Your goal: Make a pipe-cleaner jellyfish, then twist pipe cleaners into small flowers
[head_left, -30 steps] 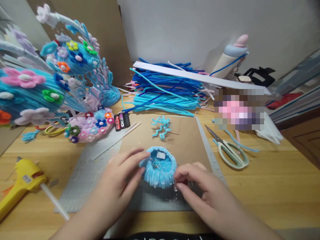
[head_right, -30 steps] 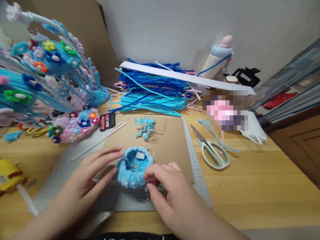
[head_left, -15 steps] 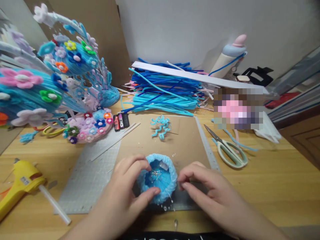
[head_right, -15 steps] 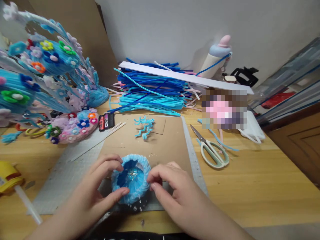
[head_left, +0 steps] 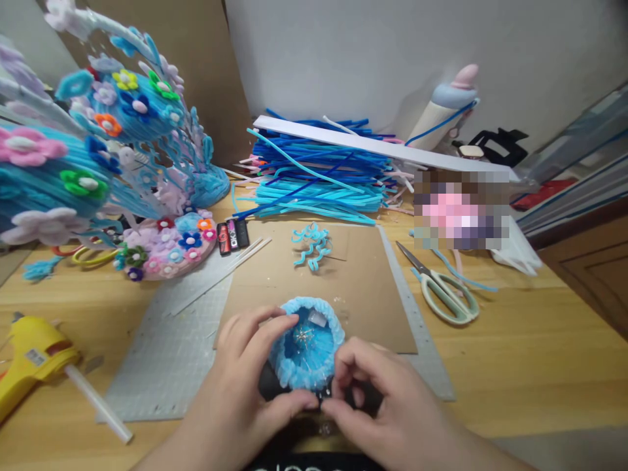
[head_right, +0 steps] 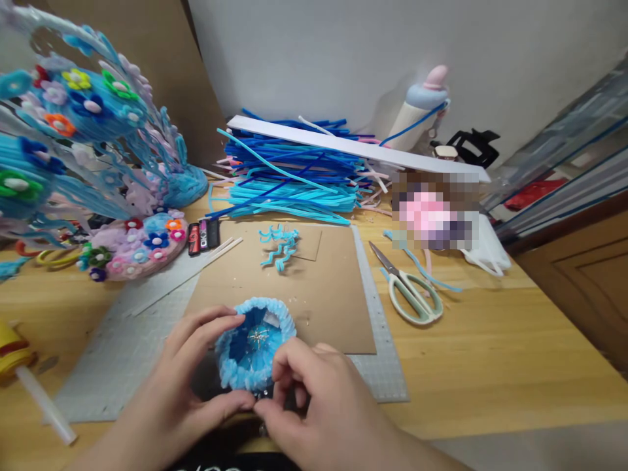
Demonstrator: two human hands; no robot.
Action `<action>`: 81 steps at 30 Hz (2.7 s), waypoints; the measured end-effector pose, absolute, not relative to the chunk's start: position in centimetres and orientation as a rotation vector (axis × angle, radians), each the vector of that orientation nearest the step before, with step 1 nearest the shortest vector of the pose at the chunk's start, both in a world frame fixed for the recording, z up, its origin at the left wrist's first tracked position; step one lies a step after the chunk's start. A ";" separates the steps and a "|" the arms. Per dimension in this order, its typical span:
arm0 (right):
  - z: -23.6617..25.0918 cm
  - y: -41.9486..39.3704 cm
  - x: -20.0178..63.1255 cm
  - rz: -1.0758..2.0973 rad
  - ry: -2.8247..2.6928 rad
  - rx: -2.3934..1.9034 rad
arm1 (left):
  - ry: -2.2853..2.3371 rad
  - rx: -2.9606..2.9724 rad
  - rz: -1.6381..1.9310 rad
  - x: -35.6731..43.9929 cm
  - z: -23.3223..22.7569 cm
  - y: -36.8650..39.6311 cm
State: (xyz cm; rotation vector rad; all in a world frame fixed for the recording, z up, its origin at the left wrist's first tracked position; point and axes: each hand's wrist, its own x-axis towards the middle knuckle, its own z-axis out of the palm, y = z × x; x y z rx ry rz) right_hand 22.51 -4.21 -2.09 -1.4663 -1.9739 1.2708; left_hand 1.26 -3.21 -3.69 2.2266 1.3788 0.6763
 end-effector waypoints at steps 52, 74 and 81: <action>-1.0 -2.3 26.5 0.997 -2.137 -1.233 | 1.254 2.504 0.590 -0.1 -0.3 -4.6; -3.1 11.5 20.0 0.474 -1.932 -1.608 | 1.232 2.479 0.780 1.6 -0.2 -4.0; -3.7 11.2 22.2 0.662 -1.724 -1.388 | 1.299 2.410 0.956 0.9 -0.3 -3.9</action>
